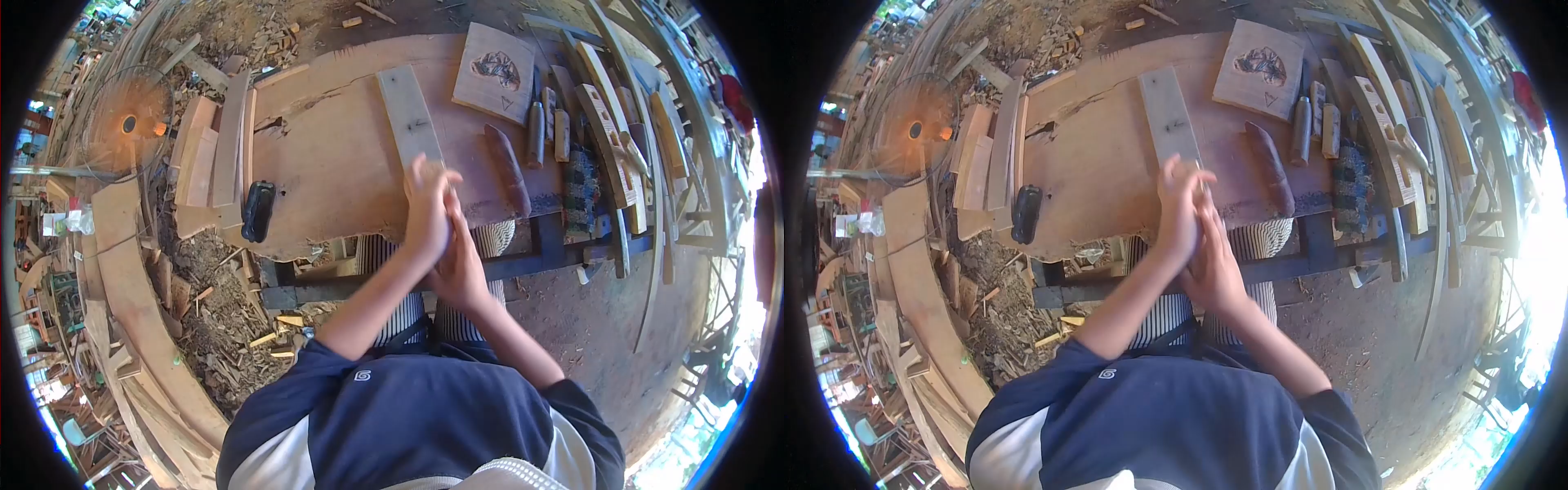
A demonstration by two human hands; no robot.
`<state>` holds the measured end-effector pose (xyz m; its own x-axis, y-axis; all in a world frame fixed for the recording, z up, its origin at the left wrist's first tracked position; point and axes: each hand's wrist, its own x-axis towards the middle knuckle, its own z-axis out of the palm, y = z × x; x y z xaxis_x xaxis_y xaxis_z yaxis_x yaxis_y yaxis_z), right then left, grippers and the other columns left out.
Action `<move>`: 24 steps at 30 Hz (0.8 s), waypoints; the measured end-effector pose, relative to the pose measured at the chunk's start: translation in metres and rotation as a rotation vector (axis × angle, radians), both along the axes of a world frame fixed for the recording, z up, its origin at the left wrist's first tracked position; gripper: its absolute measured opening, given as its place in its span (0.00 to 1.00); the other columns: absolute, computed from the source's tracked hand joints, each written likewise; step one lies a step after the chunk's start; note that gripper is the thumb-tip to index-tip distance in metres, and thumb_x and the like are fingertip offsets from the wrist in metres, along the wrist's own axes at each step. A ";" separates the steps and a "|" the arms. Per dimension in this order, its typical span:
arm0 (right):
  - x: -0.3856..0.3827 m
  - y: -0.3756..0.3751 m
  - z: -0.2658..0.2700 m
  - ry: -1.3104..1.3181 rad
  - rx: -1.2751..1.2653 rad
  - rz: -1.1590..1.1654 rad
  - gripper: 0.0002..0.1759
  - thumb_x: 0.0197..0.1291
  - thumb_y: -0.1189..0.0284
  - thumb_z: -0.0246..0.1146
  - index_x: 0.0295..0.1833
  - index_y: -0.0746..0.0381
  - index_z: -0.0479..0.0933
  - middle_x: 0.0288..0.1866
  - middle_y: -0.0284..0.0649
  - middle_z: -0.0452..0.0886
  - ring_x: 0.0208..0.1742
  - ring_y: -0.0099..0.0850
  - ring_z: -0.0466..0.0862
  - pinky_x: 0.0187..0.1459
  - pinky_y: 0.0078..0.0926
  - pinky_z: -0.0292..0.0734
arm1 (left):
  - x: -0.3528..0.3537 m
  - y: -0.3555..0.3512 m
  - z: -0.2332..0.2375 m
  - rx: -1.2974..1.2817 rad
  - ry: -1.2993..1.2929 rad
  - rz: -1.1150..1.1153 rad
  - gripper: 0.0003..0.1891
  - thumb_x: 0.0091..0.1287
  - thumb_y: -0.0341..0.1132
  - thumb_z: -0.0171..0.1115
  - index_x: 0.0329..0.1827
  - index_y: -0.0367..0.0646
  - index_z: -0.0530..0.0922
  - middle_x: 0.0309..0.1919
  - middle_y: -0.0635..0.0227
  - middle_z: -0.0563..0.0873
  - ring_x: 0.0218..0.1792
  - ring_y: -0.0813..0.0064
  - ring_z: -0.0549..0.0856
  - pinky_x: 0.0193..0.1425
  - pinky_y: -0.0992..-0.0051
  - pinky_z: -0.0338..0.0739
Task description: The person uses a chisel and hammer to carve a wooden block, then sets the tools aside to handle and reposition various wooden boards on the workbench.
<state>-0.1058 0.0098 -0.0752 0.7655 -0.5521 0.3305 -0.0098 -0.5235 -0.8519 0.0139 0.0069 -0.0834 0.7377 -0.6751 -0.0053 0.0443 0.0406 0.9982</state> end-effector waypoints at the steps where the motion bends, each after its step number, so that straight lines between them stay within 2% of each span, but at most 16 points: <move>1: -0.014 0.009 0.005 0.009 0.007 0.008 0.55 0.47 0.79 0.69 0.78 0.64 0.45 0.78 0.66 0.48 0.78 0.63 0.53 0.75 0.54 0.54 | -0.010 0.013 -0.003 0.129 -0.484 -0.022 0.07 0.71 0.33 0.52 0.44 0.42 0.77 0.44 0.65 0.70 0.26 0.84 0.75 0.28 0.84 0.73; 3: -0.013 0.008 0.002 -0.054 -0.002 0.044 0.54 0.47 0.79 0.69 0.77 0.65 0.46 0.78 0.65 0.50 0.78 0.62 0.53 0.76 0.54 0.52 | -0.015 0.018 -0.009 0.114 -0.391 -0.045 0.08 0.72 0.33 0.51 0.44 0.40 0.77 0.45 0.65 0.71 0.26 0.84 0.75 0.28 0.83 0.74; 5: 0.009 -0.015 -0.001 -0.002 -0.064 0.066 0.52 0.49 0.79 0.67 0.77 0.66 0.46 0.77 0.65 0.52 0.78 0.61 0.53 0.76 0.53 0.50 | 0.011 -0.002 0.001 -0.092 0.134 -0.027 0.11 0.72 0.37 0.49 0.46 0.41 0.78 0.44 0.63 0.72 0.27 0.83 0.75 0.31 0.81 0.74; 7: 0.060 -0.053 -0.009 -0.070 -0.095 0.055 0.51 0.52 0.78 0.66 0.78 0.68 0.44 0.75 0.67 0.54 0.77 0.61 0.56 0.75 0.52 0.54 | 0.060 -0.039 0.031 0.002 0.180 0.060 0.08 0.68 0.33 0.51 0.43 0.44 0.78 0.55 0.57 0.70 0.33 0.74 0.78 0.52 0.71 0.73; 8: 0.094 -0.074 -0.005 -0.065 -0.054 0.034 0.51 0.52 0.75 0.67 0.77 0.69 0.44 0.75 0.66 0.56 0.75 0.61 0.59 0.73 0.50 0.58 | 0.101 -0.067 0.014 0.049 -0.196 0.069 0.11 0.68 0.40 0.51 0.40 0.46 0.79 0.50 0.59 0.73 0.35 0.71 0.78 0.45 0.73 0.74; 9: 0.127 -0.099 0.000 -0.056 -0.086 -0.003 0.51 0.52 0.73 0.68 0.77 0.68 0.46 0.73 0.64 0.61 0.72 0.62 0.63 0.71 0.50 0.63 | 0.133 -0.094 0.020 0.030 -0.250 0.103 0.12 0.66 0.42 0.51 0.36 0.44 0.79 0.48 0.56 0.75 0.40 0.65 0.78 0.43 0.69 0.75; 10: 0.157 -0.120 0.010 0.032 -0.076 -0.054 0.51 0.52 0.70 0.69 0.77 0.68 0.47 0.69 0.62 0.65 0.69 0.60 0.68 0.68 0.48 0.66 | 0.165 -0.125 0.020 -0.018 -0.160 0.118 0.15 0.63 0.41 0.51 0.28 0.43 0.83 0.34 0.64 0.76 0.38 0.64 0.79 0.45 0.66 0.74; 12: 0.208 -0.156 0.003 0.048 -0.112 -0.105 0.53 0.50 0.67 0.70 0.76 0.68 0.48 0.60 0.60 0.73 0.62 0.54 0.74 0.62 0.44 0.71 | 0.237 -0.177 -0.009 0.025 -0.529 0.154 0.15 0.62 0.39 0.51 0.31 0.43 0.86 0.34 0.61 0.80 0.38 0.65 0.81 0.44 0.67 0.75; 15: 0.219 -0.159 0.012 0.044 -0.039 -0.058 0.53 0.50 0.67 0.70 0.76 0.68 0.47 0.59 0.60 0.73 0.60 0.54 0.74 0.62 0.44 0.71 | 0.285 -0.199 -0.027 0.053 -0.173 0.015 0.16 0.63 0.38 0.49 0.32 0.42 0.87 0.34 0.60 0.85 0.36 0.67 0.84 0.40 0.70 0.77; 17: 0.193 -0.136 0.017 0.003 -0.077 -0.066 0.53 0.50 0.71 0.69 0.76 0.69 0.45 0.60 0.61 0.72 0.61 0.56 0.73 0.64 0.46 0.69 | 0.236 -0.172 -0.023 -0.022 -0.891 0.226 0.17 0.65 0.38 0.48 0.31 0.41 0.86 0.34 0.62 0.85 0.34 0.68 0.83 0.41 0.70 0.77; 19: 0.138 -0.099 0.020 -0.086 -0.148 -0.023 0.50 0.51 0.76 0.66 0.77 0.69 0.45 0.67 0.64 0.66 0.69 0.59 0.67 0.68 0.47 0.65 | 0.155 -0.116 0.002 -0.082 -0.602 0.293 0.19 0.68 0.40 0.46 0.27 0.41 0.83 0.35 0.66 0.83 0.31 0.70 0.80 0.41 0.68 0.78; 20: 0.105 -0.078 0.013 -0.078 -0.166 0.024 0.49 0.52 0.77 0.64 0.77 0.70 0.44 0.71 0.67 0.60 0.73 0.61 0.62 0.71 0.47 0.62 | 0.124 -0.085 -0.007 -0.034 -0.359 0.124 0.15 0.72 0.41 0.46 0.41 0.42 0.79 0.39 0.66 0.80 0.27 0.74 0.77 0.39 0.71 0.78; 21: 0.069 -0.050 0.013 -0.061 -0.111 0.056 0.49 0.53 0.78 0.63 0.77 0.70 0.43 0.73 0.69 0.56 0.75 0.62 0.59 0.73 0.47 0.59 | 0.066 -0.046 0.034 -0.166 0.292 0.054 0.12 0.66 0.41 0.53 0.35 0.43 0.79 0.44 0.63 0.71 0.33 0.76 0.76 0.42 0.74 0.72; 22: 0.034 -0.025 0.012 -0.042 -0.089 0.042 0.49 0.52 0.79 0.64 0.77 0.69 0.45 0.75 0.69 0.54 0.76 0.64 0.56 0.74 0.50 0.57 | 0.029 -0.015 0.049 -0.219 0.564 0.018 0.10 0.68 0.37 0.53 0.41 0.41 0.77 0.37 0.67 0.73 0.26 0.81 0.74 0.40 0.76 0.72; 23: 0.003 -0.003 0.009 -0.040 -0.098 0.062 0.50 0.49 0.81 0.64 0.77 0.66 0.46 0.75 0.70 0.52 0.77 0.65 0.54 0.74 0.55 0.55 | -0.001 0.006 0.037 -0.198 0.512 0.028 0.06 0.69 0.31 0.53 0.45 0.43 0.77 0.32 0.69 0.74 0.24 0.82 0.73 0.42 0.76 0.74; 24: -0.018 0.018 0.008 -0.054 0.025 0.065 0.51 0.47 0.83 0.65 0.76 0.63 0.47 0.75 0.71 0.51 0.76 0.67 0.54 0.73 0.59 0.55 | -0.019 0.029 0.009 0.012 -0.213 -0.070 0.08 0.69 0.26 0.50 0.45 0.44 0.78 0.34 0.67 0.75 0.23 0.83 0.73 0.44 0.75 0.75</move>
<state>-0.1238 0.0274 -0.0672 0.7813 -0.5106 0.3590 0.0699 -0.5000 -0.8632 -0.0048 0.0361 -0.0744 0.6745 -0.7254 0.1373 -0.1649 0.0332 0.9858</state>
